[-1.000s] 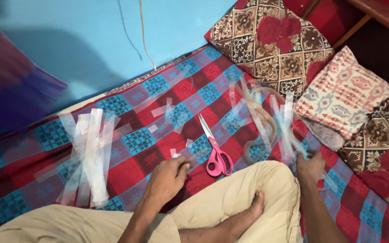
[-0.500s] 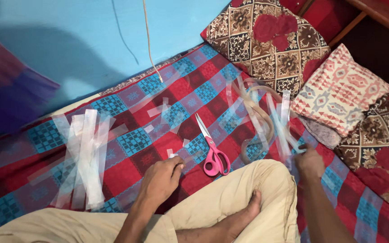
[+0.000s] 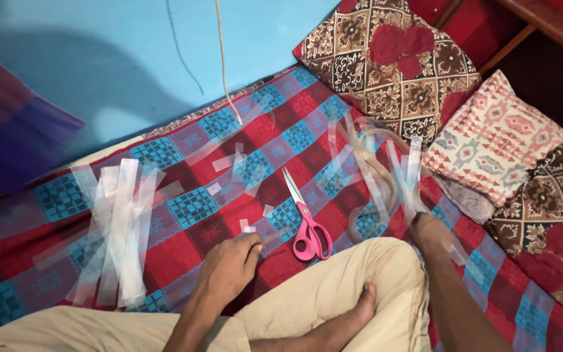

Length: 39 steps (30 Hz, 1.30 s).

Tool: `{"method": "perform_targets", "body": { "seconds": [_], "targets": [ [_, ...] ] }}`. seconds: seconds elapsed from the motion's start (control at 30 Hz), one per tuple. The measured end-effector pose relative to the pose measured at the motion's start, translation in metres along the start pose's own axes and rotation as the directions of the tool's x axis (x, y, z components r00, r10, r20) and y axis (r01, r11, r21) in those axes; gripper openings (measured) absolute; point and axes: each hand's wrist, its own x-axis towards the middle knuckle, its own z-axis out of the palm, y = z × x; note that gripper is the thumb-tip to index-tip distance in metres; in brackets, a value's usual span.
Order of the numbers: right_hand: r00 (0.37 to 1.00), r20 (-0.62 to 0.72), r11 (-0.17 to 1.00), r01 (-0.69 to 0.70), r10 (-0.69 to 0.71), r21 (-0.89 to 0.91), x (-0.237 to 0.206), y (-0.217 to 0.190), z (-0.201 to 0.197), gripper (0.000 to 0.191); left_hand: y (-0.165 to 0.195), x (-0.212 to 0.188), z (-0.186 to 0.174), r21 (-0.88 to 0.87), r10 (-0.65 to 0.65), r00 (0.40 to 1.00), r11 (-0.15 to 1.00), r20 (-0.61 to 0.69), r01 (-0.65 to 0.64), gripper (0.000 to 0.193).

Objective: The person sits on a bed and cuts clear plastic ribbon into shorter strips using pink scissors, placing cut pieces on the bed. They gather and align the plastic strips by hand between cuts, working through the pile one strip at a time.

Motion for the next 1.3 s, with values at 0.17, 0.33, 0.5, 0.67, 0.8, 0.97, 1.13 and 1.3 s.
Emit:
{"method": "perform_targets", "body": {
  "seconds": [0.17,0.33,0.5,0.67,0.8,0.97,1.13,1.3],
  "targets": [
    [0.986,-0.147,0.997,0.075,-0.074,-0.002,0.015,0.026,-0.039,0.033,0.001,0.003,-0.002,0.013,-0.011,1.000,1.000,0.015,0.011,0.017],
    [0.912,-0.346,0.959,0.266,-0.220,0.093,-0.013,0.077,-0.134,0.028,0.000,0.004,-0.004,0.015,-0.015,1.000,1.000,0.015,0.014,0.016],
    [0.695,-0.619,0.431,0.716,-0.366,0.549,-0.083,0.053,-0.196,0.007,0.004,0.004,-0.002,-0.319,0.087,0.993,0.942,-0.082,-0.109,0.017],
    [0.823,-0.351,0.286,0.503,-0.447,0.816,-0.148,-0.070,-0.170,0.018,0.011,0.000,0.002,-0.763,0.168,0.978,0.615,-0.122,-0.200,0.015],
    [0.769,-0.061,0.257,0.286,-0.636,0.923,-0.185,-0.172,-0.126,0.025,0.006,-0.006,-0.001,-0.847,0.184,0.967,0.472,-0.176,-0.244,0.018],
    [0.668,-0.018,0.136,0.177,-0.744,0.975,-0.205,-0.209,-0.101,0.025,-0.007,-0.002,0.001,-0.925,0.011,0.999,0.378,0.031,0.024,0.015],
    [0.728,0.019,0.126,0.093,-0.685,0.988,-0.199,-0.217,-0.090,0.021,-0.012,0.002,0.008,-0.940,-0.161,0.987,0.332,0.031,0.083,0.020],
    [0.773,0.083,0.026,-0.086,-0.628,0.996,-0.202,-0.224,-0.084,0.028,-0.009,0.001,0.007,-0.945,-0.254,0.967,0.313,0.011,0.093,0.025]
  ]
}}
